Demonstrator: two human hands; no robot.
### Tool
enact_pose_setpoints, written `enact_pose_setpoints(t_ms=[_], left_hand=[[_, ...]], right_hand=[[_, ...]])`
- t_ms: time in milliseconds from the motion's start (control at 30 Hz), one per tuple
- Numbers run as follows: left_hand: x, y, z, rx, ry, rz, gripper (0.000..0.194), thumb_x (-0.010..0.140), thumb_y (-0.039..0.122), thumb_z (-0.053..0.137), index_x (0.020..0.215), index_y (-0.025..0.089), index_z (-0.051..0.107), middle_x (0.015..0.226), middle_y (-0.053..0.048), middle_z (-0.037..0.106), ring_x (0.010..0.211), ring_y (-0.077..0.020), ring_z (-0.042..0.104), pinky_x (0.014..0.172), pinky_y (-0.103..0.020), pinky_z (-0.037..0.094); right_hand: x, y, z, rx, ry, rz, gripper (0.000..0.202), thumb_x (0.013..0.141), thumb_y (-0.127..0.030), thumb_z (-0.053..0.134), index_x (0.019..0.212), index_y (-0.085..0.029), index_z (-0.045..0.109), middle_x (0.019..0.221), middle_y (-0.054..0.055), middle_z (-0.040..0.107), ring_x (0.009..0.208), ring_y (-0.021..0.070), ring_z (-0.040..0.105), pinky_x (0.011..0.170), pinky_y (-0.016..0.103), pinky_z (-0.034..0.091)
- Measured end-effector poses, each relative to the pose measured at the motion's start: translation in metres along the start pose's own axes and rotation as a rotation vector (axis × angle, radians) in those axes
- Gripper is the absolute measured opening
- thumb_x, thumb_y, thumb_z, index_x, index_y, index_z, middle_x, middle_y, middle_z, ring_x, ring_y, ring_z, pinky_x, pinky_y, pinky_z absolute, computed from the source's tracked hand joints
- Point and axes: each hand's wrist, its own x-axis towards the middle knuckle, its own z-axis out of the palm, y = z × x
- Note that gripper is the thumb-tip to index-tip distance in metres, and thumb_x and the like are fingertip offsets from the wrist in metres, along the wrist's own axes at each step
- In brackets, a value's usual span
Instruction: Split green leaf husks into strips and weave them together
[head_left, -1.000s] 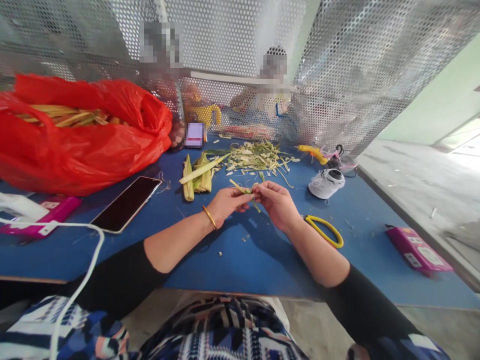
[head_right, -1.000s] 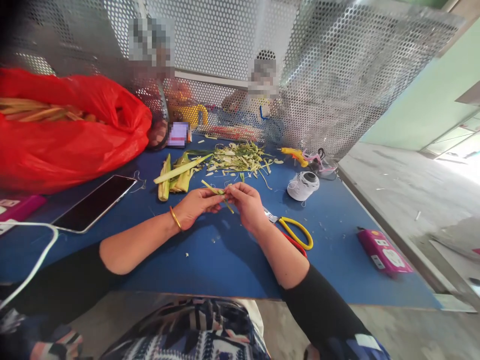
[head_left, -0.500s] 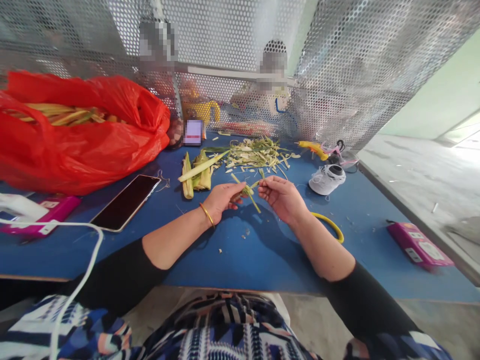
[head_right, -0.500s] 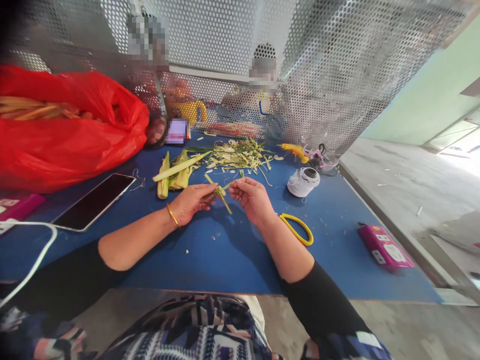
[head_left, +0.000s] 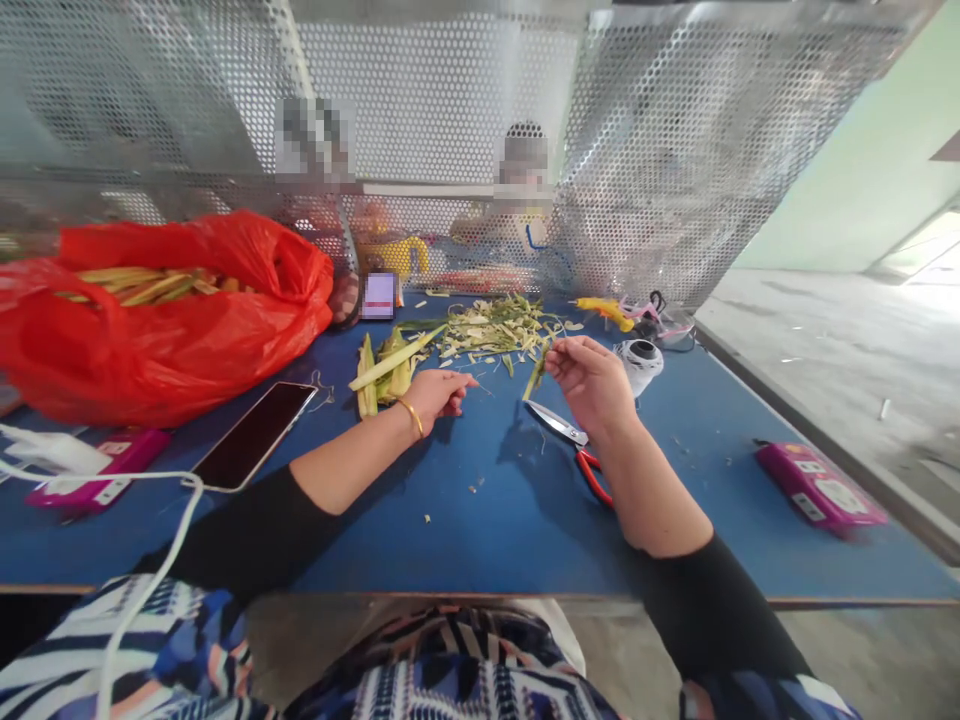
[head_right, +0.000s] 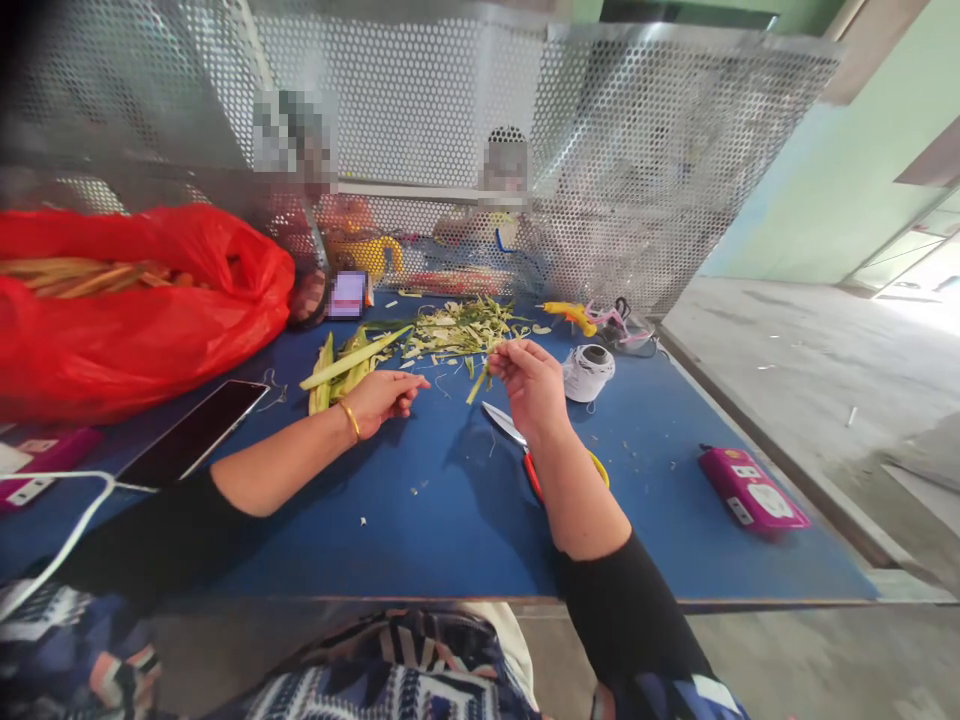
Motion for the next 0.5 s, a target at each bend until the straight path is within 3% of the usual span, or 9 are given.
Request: enact_pose_setpoints(t_ms=[67,133,200,267,300,333,400,467,500], left_hand=[[0.021,0.016,0.006,0.056,-0.02,0.048,0.015,0.082,0.023,0.063,0.073,0.012,0.066,0.056,0.003,0.053,0.045,-0.0064,0.047,0.055,-0.023,0.051],[0.046,0.035,0.011,0.124,-0.05,0.116,0.012,0.076,0.022,0.071,0.082,0.012,0.069,0.072,-0.003,0.065,0.064,-0.0123,0.061,0.073,-0.029,0.055],[0.068,0.052,0.013,0.243,-0.066,0.221,0.037,0.062,0.01,0.079,0.097,0.014,0.07,0.103,-0.01,0.07,0.1,-0.0209,0.064,0.096,-0.034,0.048],[0.079,0.06,0.01,0.811,-0.001,0.516,0.056,0.06,0.009,0.077,0.114,0.018,0.066,0.132,-0.012,0.06,0.126,-0.0294,0.052,0.109,-0.043,0.037],[0.08,0.06,0.008,1.037,0.005,0.605,0.056,0.063,0.01,0.074,0.118,0.018,0.065,0.139,-0.013,0.055,0.131,-0.0319,0.047,0.111,-0.046,0.033],[0.077,0.057,0.005,1.193,-0.039,0.65,0.052,0.068,0.011,0.069,0.119,0.018,0.065,0.142,-0.014,0.053,0.131,-0.0312,0.047,0.111,-0.046,0.033],[0.064,0.043,-0.001,1.279,-0.177,0.688,0.04,0.075,0.017,0.062,0.115,0.018,0.066,0.132,-0.012,0.061,0.124,-0.0266,0.055,0.106,-0.038,0.04],[0.048,0.026,-0.004,1.203,-0.282,0.581,0.021,0.079,0.029,0.061,0.094,0.018,0.071,0.102,-0.01,0.073,0.101,-0.0249,0.067,0.091,-0.036,0.049],[0.042,0.018,-0.004,1.109,-0.327,0.465,0.021,0.081,0.035,0.059,0.086,0.018,0.07,0.088,-0.008,0.073,0.085,-0.0228,0.07,0.081,-0.034,0.053]], right_hand=[[0.003,-0.004,-0.002,0.054,0.017,-0.061,0.012,0.07,-0.014,0.069,0.06,-0.017,0.062,0.063,0.0,0.064,0.058,0.0078,0.06,0.057,0.019,0.051],[0.004,-0.006,-0.003,0.084,0.019,-0.099,0.014,0.072,-0.014,0.068,0.06,-0.017,0.062,0.064,-0.001,0.064,0.058,0.0073,0.059,0.058,0.018,0.052],[0.005,-0.007,-0.004,0.094,0.025,-0.106,0.015,0.072,-0.014,0.069,0.059,-0.017,0.061,0.063,-0.001,0.063,0.058,0.0075,0.059,0.057,0.018,0.052],[0.006,-0.007,-0.005,0.104,0.03,-0.098,0.015,0.071,-0.014,0.07,0.059,-0.017,0.061,0.063,-0.001,0.062,0.058,0.0076,0.059,0.056,0.018,0.052],[0.006,-0.007,-0.005,0.112,0.03,-0.096,0.015,0.07,-0.015,0.071,0.059,-0.017,0.061,0.063,-0.001,0.062,0.058,0.0076,0.059,0.056,0.018,0.052],[0.005,-0.008,-0.006,0.119,0.028,-0.096,0.015,0.07,-0.015,0.072,0.059,-0.017,0.061,0.064,-0.001,0.062,0.059,0.0076,0.059,0.056,0.018,0.052],[0.005,-0.009,-0.006,0.125,0.021,-0.102,0.015,0.07,-0.017,0.072,0.059,-0.017,0.062,0.066,-0.001,0.063,0.06,0.0077,0.059,0.056,0.018,0.052],[0.003,-0.01,-0.005,0.123,0.005,-0.108,0.015,0.071,-0.018,0.073,0.06,-0.018,0.062,0.067,-0.001,0.064,0.06,0.0081,0.059,0.057,0.018,0.052],[0.002,-0.01,-0.004,0.12,-0.008,-0.107,0.015,0.071,-0.018,0.073,0.06,-0.018,0.062,0.068,-0.001,0.064,0.061,0.0083,0.059,0.057,0.019,0.052]])
